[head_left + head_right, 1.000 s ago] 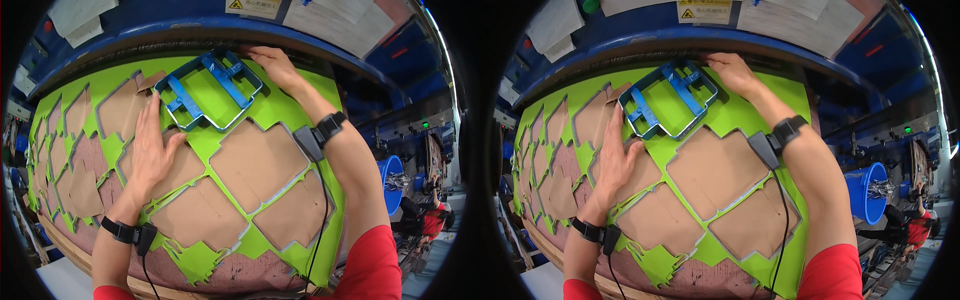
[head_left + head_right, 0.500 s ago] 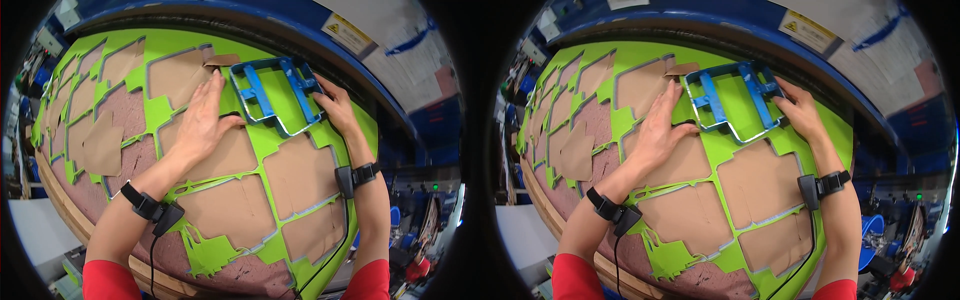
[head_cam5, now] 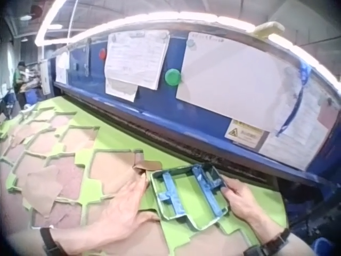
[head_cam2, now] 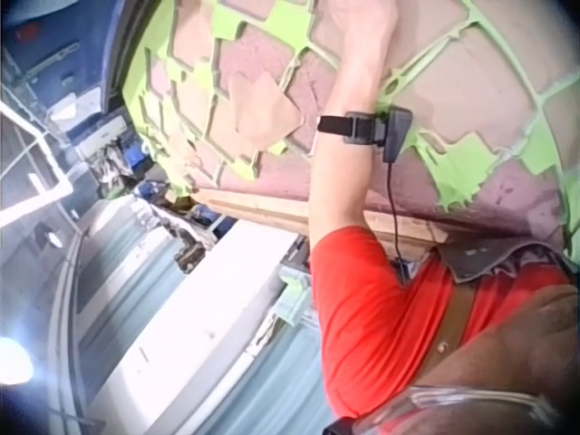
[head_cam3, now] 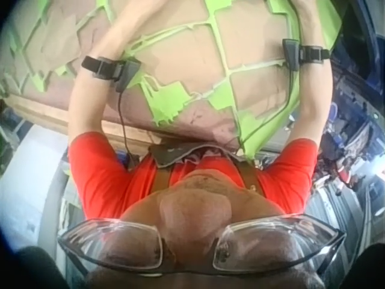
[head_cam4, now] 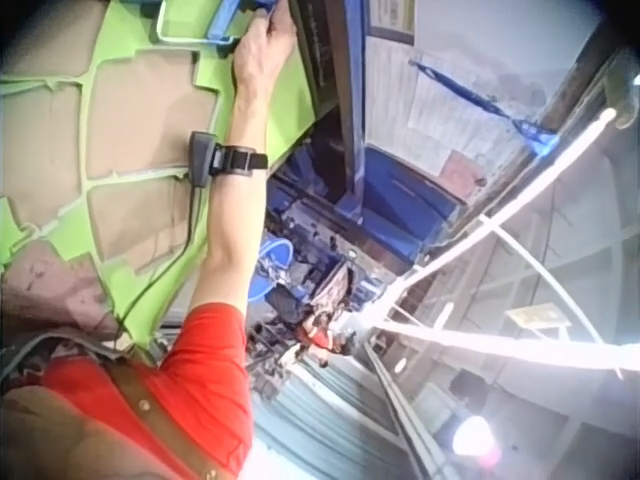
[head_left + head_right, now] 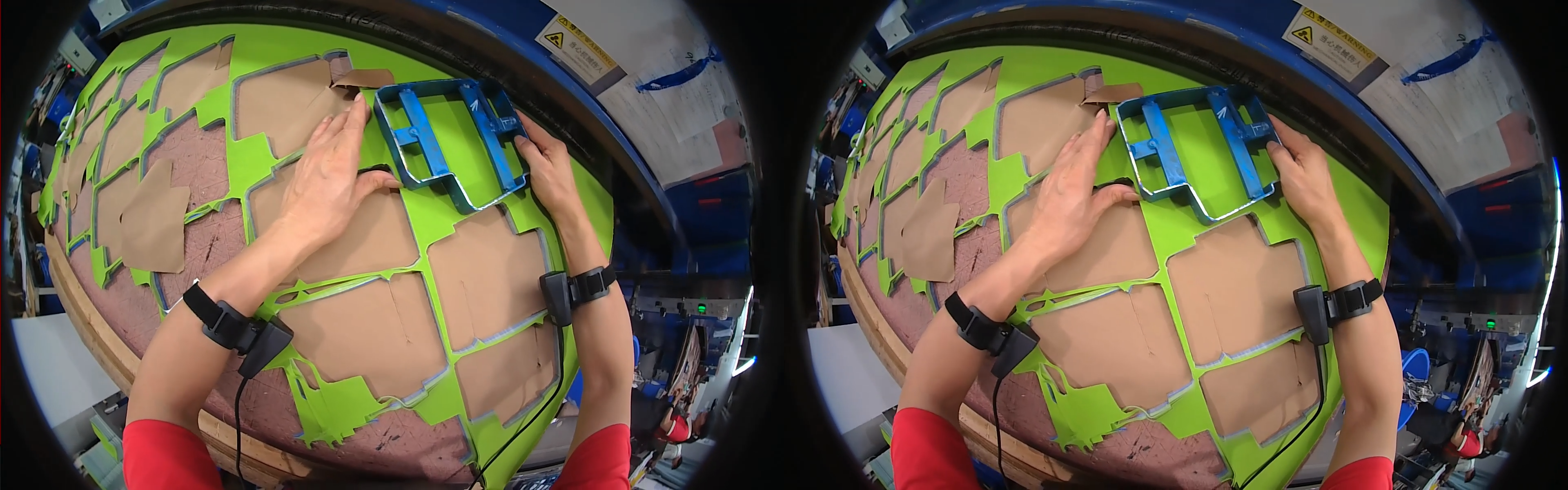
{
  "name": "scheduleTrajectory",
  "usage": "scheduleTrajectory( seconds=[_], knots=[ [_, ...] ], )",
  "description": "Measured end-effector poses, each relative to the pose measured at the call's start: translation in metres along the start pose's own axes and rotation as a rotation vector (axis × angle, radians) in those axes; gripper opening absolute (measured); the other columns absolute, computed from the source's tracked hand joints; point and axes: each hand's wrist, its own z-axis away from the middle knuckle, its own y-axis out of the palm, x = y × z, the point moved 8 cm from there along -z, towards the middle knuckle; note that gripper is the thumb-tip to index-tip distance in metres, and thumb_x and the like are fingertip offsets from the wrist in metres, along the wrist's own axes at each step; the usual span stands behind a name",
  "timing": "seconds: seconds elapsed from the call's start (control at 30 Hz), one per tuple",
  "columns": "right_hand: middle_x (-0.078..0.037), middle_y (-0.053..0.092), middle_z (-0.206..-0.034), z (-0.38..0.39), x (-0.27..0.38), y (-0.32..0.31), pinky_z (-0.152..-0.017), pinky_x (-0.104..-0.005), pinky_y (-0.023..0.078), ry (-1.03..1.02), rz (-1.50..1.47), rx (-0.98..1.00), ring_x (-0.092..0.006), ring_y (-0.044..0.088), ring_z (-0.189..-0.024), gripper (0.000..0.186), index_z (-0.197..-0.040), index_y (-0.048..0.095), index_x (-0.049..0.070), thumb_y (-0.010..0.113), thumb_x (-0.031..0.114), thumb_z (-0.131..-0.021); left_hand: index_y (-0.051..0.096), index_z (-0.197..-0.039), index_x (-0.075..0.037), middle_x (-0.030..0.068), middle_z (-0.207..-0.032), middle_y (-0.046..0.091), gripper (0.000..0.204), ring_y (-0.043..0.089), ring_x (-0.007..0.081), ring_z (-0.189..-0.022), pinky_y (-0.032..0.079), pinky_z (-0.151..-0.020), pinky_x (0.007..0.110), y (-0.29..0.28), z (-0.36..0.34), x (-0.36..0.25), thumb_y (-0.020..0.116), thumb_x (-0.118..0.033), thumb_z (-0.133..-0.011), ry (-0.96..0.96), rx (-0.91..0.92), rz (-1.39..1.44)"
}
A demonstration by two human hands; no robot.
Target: Cutting shapes out of leather or synthetic material using a metal die and organized disposal of scrap.
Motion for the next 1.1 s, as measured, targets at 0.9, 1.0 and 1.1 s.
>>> scheduleTrajectory(
  seconds=[0.9, 1.0, 1.1],
  knots=[
    [-0.029, 0.058, -0.112, 0.052, 0.105, 0.052, -0.098, -0.0481, 0.044, 0.032, 0.844, 0.104, -0.0398, 0.058, -0.105, 0.084, -0.137, 0.048, -0.012, 0.074, 0.042, -0.079, 0.039, -0.146, 0.008, 0.0283, -0.142, 0.051, 0.084, 0.046, 0.0457, -0.133, 0.034, -0.116, 0.052, 0.001, -0.002, -0.004, 0.080, -0.025, -0.081, -0.054, 0.050, -0.046],
    [-0.027, 0.058, -0.110, 0.050, 0.104, 0.047, -0.098, -0.0479, 0.043, -0.032, 0.758, 0.088, -0.0399, 0.057, -0.106, 0.083, -0.138, 0.045, -0.014, 0.074, 0.038, -0.079, 0.039, -0.146, 0.008, 0.0287, -0.141, 0.051, 0.085, 0.046, 0.0468, -0.133, 0.035, -0.115, 0.051, 0.001, -0.004, -0.006, 0.081, -0.024, -0.080, 0.000, 0.033, -0.041],
    [-0.027, 0.058, -0.108, 0.052, 0.099, 0.038, -0.098, -0.0480, 0.043, -0.083, 0.660, 0.003, -0.0397, 0.056, -0.106, 0.087, -0.140, 0.040, -0.015, 0.075, 0.036, -0.078, 0.038, -0.146, 0.008, 0.0294, -0.140, 0.052, 0.086, 0.047, 0.0469, -0.132, 0.035, -0.115, 0.052, 0.002, 0.001, -0.005, 0.081, -0.024, -0.080, 0.009, 0.027, -0.080]
  ],
)
